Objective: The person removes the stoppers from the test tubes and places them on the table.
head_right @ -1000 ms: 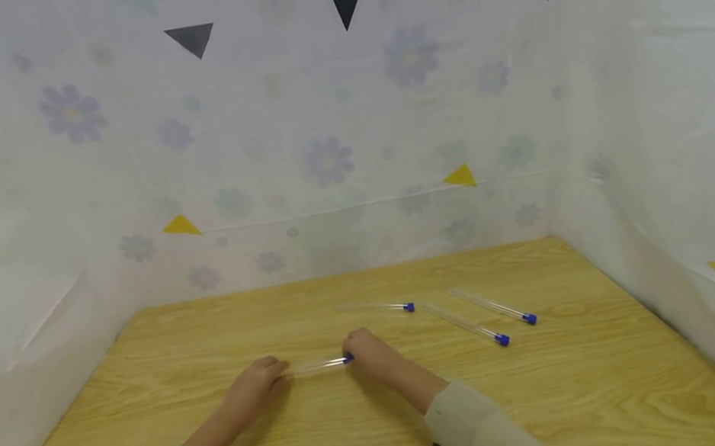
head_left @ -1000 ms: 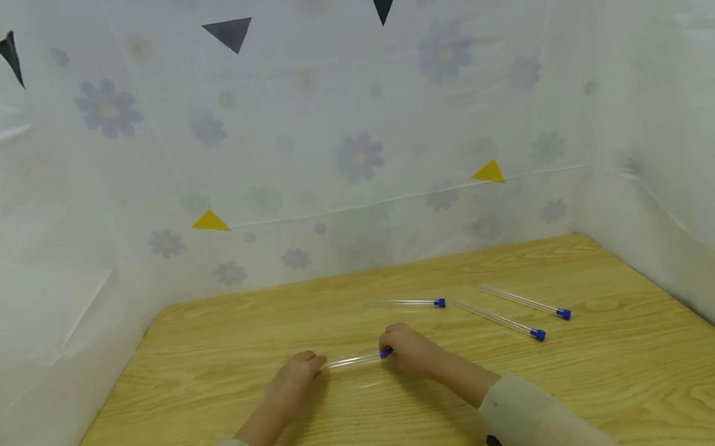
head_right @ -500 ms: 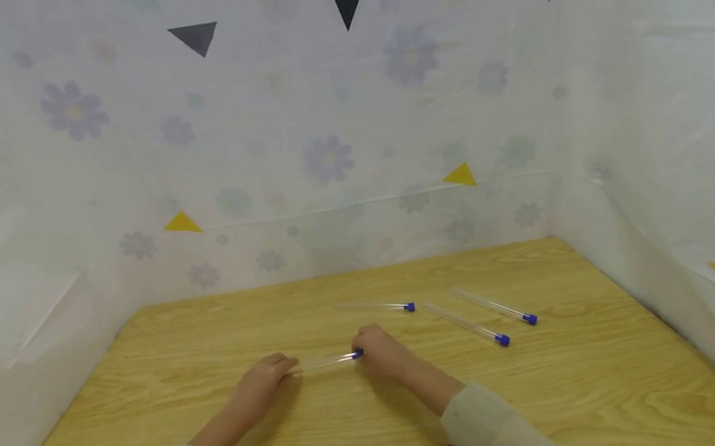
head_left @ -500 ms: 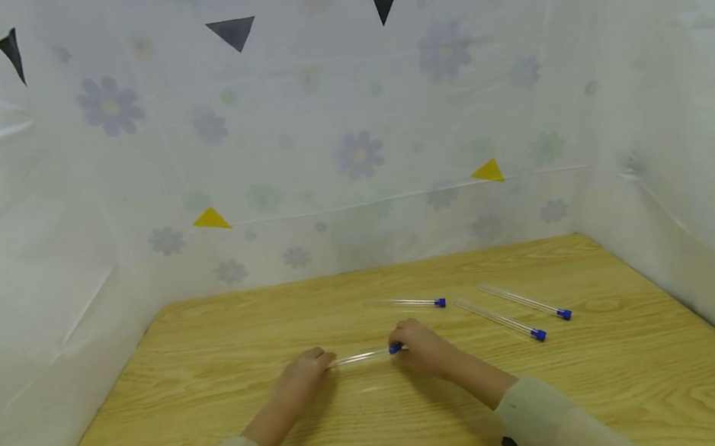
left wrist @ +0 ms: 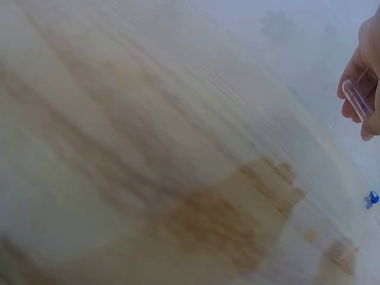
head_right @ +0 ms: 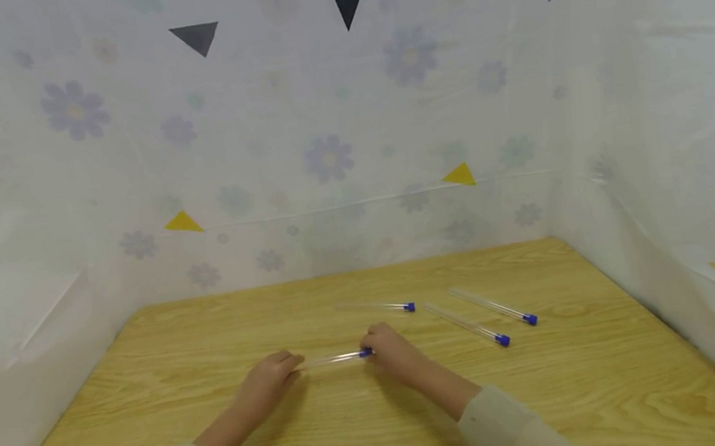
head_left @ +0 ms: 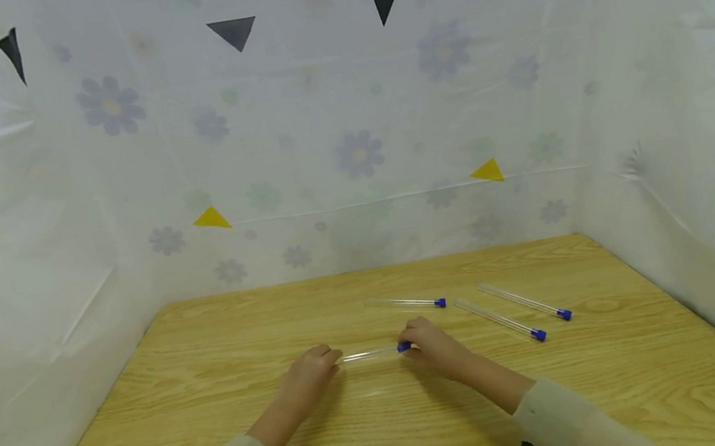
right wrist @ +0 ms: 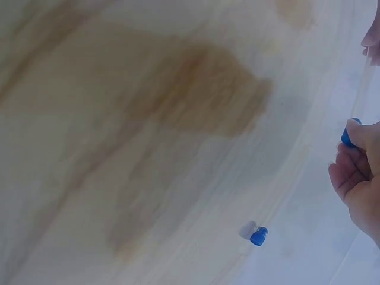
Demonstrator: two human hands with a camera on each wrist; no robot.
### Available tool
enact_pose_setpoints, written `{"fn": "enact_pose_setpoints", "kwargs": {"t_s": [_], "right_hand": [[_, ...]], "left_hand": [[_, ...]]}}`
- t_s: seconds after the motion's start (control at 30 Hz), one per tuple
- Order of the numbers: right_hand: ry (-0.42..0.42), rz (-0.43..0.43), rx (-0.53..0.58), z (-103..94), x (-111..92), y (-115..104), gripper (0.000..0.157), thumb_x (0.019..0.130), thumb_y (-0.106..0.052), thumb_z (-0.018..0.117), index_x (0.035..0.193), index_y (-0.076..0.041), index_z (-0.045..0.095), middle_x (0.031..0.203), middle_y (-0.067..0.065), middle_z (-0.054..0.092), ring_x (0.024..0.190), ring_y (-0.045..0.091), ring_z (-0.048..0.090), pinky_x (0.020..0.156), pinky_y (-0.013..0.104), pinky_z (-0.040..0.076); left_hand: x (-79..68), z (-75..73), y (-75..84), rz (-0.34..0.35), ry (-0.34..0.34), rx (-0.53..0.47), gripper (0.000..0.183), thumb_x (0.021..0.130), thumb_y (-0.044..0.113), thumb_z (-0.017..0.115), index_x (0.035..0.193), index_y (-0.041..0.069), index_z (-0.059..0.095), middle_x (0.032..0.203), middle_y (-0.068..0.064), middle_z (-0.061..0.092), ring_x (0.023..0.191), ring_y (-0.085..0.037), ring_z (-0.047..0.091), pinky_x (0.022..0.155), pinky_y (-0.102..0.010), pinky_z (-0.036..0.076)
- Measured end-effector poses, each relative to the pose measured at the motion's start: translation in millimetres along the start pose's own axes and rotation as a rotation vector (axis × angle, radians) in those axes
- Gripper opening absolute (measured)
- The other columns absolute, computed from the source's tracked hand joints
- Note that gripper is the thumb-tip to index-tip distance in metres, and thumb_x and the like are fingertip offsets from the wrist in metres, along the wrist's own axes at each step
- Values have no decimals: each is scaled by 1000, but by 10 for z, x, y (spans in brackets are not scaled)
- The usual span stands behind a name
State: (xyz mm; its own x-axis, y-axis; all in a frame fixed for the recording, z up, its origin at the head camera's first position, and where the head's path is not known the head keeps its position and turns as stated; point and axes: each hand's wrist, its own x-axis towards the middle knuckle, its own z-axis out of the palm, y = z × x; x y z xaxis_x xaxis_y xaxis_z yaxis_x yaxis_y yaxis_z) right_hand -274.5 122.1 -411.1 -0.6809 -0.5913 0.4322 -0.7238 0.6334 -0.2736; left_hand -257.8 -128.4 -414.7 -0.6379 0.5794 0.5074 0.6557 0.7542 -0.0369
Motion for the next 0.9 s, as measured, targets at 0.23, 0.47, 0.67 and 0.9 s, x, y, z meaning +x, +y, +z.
{"fn": "enact_pose_setpoints", "kwargs": {"t_s": [0.23, 0.47, 0.67, 0.9], "right_hand": [[4, 12, -8, -44, -57, -24, 8, 79, 3, 68, 87, 1, 66, 83, 5, 60, 80, 18, 54, 68, 22, 51], [5, 30, -24, -55, -149, 29, 10, 79, 3, 68, 88, 2, 66, 83, 5, 58, 81, 18, 54, 70, 23, 51], [25, 35, -61, -75, -219, 71, 12, 79, 1, 68, 91, 3, 66, 85, 5, 58, 82, 19, 54, 70, 24, 52], [44, 24, -82, -124, -248, 82, 17, 79, 1, 68, 95, 7, 66, 87, 8, 60, 80, 19, 54, 65, 21, 51]], "left_hand": [[13, -2, 33, 13, 19, -14, 19, 73, 1, 73, 89, 1, 65, 78, -7, 62, 69, -16, 63, 60, -16, 53], [55, 44, 93, 15, 11, -29, 17, 75, 4, 72, 89, 3, 64, 78, -5, 61, 71, -15, 62, 61, -15, 52], [113, 71, 150, 15, 33, -39, 17, 73, 4, 73, 88, 4, 64, 77, -5, 61, 69, -15, 62, 58, -16, 51], [137, 98, 173, 31, 63, -41, 16, 73, 3, 73, 85, 4, 64, 74, -4, 60, 66, -15, 61, 55, -17, 50]]}}
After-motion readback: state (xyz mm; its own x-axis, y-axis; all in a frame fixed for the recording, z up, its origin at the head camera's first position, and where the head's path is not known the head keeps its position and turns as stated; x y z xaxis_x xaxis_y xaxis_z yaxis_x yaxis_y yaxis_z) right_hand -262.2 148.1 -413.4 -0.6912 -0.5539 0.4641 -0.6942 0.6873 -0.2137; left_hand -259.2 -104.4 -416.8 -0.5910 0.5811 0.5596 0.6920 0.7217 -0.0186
